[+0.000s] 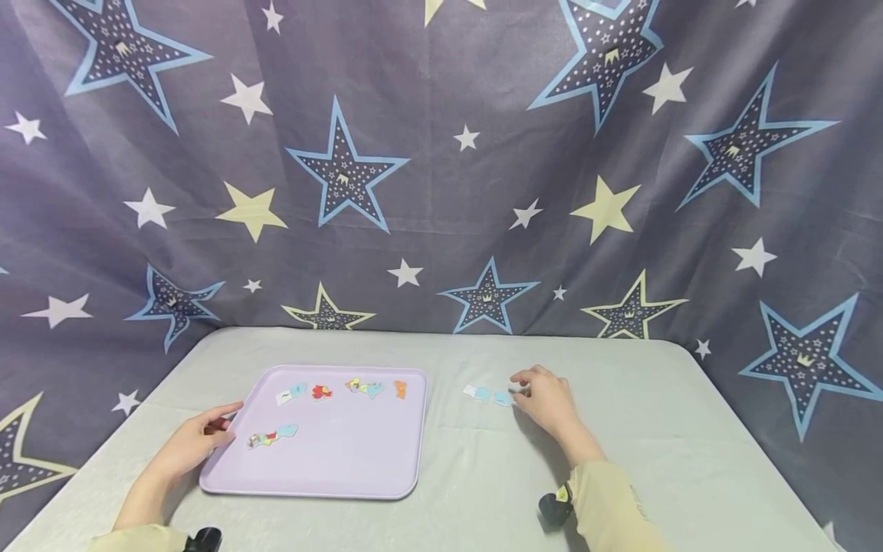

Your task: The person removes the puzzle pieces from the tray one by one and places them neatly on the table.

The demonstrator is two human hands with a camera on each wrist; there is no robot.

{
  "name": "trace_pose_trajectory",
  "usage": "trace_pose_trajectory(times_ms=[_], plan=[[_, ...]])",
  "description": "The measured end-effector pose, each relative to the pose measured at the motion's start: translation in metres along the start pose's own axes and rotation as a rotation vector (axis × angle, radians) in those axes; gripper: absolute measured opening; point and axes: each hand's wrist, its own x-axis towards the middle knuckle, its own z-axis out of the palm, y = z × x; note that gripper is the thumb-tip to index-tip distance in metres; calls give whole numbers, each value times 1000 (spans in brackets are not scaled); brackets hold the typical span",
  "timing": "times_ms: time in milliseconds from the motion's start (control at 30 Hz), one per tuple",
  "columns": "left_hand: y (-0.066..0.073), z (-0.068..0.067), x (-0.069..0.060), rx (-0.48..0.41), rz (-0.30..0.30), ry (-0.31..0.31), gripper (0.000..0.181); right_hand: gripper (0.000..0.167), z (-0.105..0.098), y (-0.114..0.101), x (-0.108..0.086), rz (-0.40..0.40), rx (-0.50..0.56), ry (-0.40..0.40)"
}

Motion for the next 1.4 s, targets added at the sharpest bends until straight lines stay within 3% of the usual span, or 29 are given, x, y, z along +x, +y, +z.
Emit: trace_pose_trajectory(times_ms=[500, 900, 1133, 1400], plan=[[-1, -1, -3, -5, -10, 4, 51, 24, 31, -69, 14, -90, 142, -4], [-3, -3, -2, -14, -13, 9, 52, 21, 53, -125, 25, -186, 176, -33], [-3, 4, 1, -36, -4, 15, 51, 22, 65, -147, 25, -222, 197, -55], [-2, 2, 1, -32, -6, 21, 52, 21, 77, -184, 27, -266, 174, -72]])
